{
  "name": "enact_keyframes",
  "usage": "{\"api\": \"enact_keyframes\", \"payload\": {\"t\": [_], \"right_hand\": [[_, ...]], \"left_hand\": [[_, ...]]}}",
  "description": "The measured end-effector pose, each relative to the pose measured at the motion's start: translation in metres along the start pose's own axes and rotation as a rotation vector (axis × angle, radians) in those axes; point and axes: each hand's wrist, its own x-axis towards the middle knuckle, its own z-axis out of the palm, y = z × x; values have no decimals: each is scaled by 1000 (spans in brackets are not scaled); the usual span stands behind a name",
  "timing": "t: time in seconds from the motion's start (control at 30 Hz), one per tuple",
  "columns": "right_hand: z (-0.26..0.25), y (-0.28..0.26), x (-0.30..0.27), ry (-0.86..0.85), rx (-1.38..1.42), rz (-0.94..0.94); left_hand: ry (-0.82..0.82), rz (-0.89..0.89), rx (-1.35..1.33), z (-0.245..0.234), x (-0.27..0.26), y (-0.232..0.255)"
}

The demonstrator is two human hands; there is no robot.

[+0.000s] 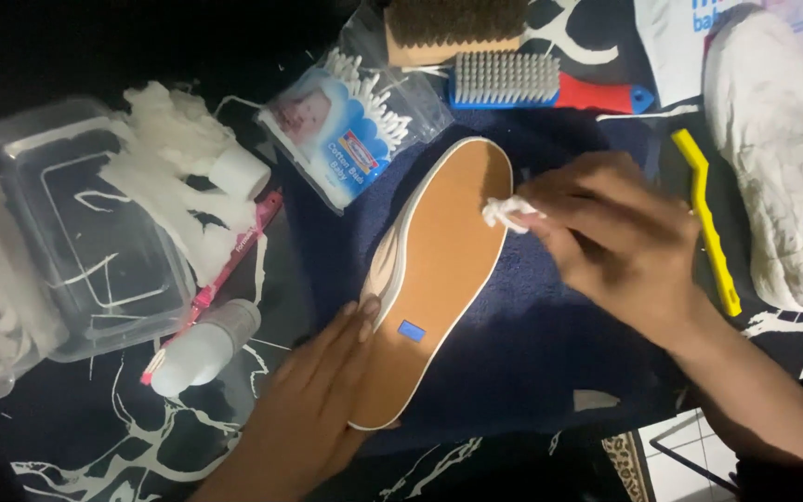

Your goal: Wiping the inner sole of a shoe with a cotton pad and cleaning solution to remove stains.

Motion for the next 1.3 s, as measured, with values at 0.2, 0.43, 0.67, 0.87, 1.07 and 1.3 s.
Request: {"api": "enact_keyframes", "payload": {"t": [0.2, 0.43, 0.67, 0.87, 1.07, 1.3], "right_hand": [[5, -20, -11, -170, 358, -14], [-24, -21, 3, 109, 309, -190], [-4, -29, 2, 150, 522, -174], [14, -28, -13, -250, 252, -54], [16, -33, -13, -277, 238, -147], [16, -18, -6, -25, -53, 22]], "left_hand": [[58, 2, -60, -2, 2, 2], [18, 0, -83, -5, 3, 4], [11, -7, -74, -6, 4, 6], [15, -1, -86, -7, 3, 4], [4, -11, -72, -10, 4, 5], [-11, -1, -117, -7, 2, 4]]}}
